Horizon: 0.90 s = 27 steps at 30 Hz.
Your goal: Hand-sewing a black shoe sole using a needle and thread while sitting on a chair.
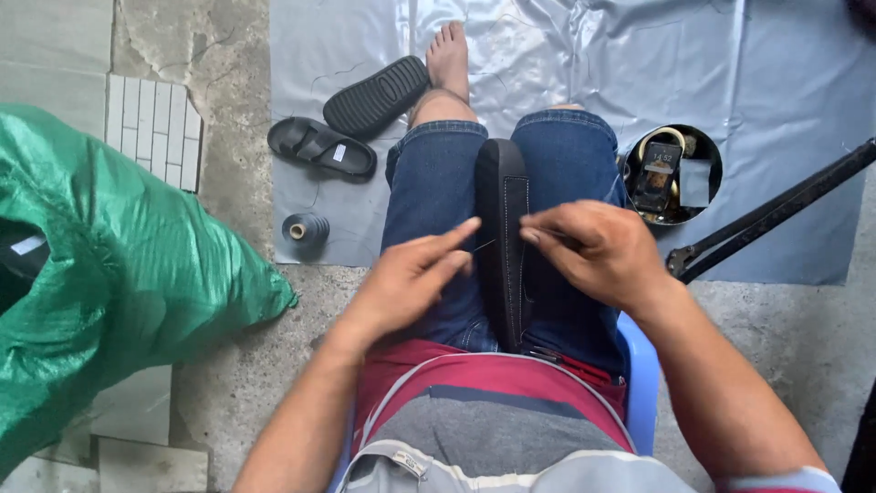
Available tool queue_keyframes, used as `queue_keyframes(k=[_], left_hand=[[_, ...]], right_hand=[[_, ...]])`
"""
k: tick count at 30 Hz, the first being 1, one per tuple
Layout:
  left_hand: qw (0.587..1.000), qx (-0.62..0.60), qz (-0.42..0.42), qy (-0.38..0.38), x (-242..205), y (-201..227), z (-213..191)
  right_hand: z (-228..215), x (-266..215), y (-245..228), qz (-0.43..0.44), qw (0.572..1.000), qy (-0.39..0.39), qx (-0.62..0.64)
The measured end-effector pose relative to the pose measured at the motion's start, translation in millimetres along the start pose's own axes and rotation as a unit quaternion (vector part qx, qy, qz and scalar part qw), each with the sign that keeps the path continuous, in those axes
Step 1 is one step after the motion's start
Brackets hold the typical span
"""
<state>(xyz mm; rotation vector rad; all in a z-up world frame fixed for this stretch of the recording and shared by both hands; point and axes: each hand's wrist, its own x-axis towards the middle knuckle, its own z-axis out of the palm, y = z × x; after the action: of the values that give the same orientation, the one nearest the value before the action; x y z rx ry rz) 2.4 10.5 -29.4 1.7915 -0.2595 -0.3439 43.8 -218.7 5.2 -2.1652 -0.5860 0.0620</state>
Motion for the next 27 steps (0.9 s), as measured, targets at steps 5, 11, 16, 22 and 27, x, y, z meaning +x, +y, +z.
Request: queue_keyframes(k=[5,11,16,22,27], left_hand=[[0.935,0.088,-0.288,0.19,-19,-3,-61],[0.942,0.3,0.072,0.131,-4,0,-34],[0.991,0.107,0.074,0.015,6,14,9],[0.998,0.054,0.02,0.035,10,-1,26],[0.998,0.047,0.011,0.036,12,0,24]], right_hand=[[-43,-8,-13,0.142,0.941,-0.271,-0.142],[-44,4,-3,-0.07,0.951,-0.258,-0.156],[-34,14,6,-0.11,0.931,-0.258,-0.233],[-32,18,11,-0.09,0.924,-0.277,-0.246],[-33,19,14,-0.101,0.927,-0.273,-0.236]])
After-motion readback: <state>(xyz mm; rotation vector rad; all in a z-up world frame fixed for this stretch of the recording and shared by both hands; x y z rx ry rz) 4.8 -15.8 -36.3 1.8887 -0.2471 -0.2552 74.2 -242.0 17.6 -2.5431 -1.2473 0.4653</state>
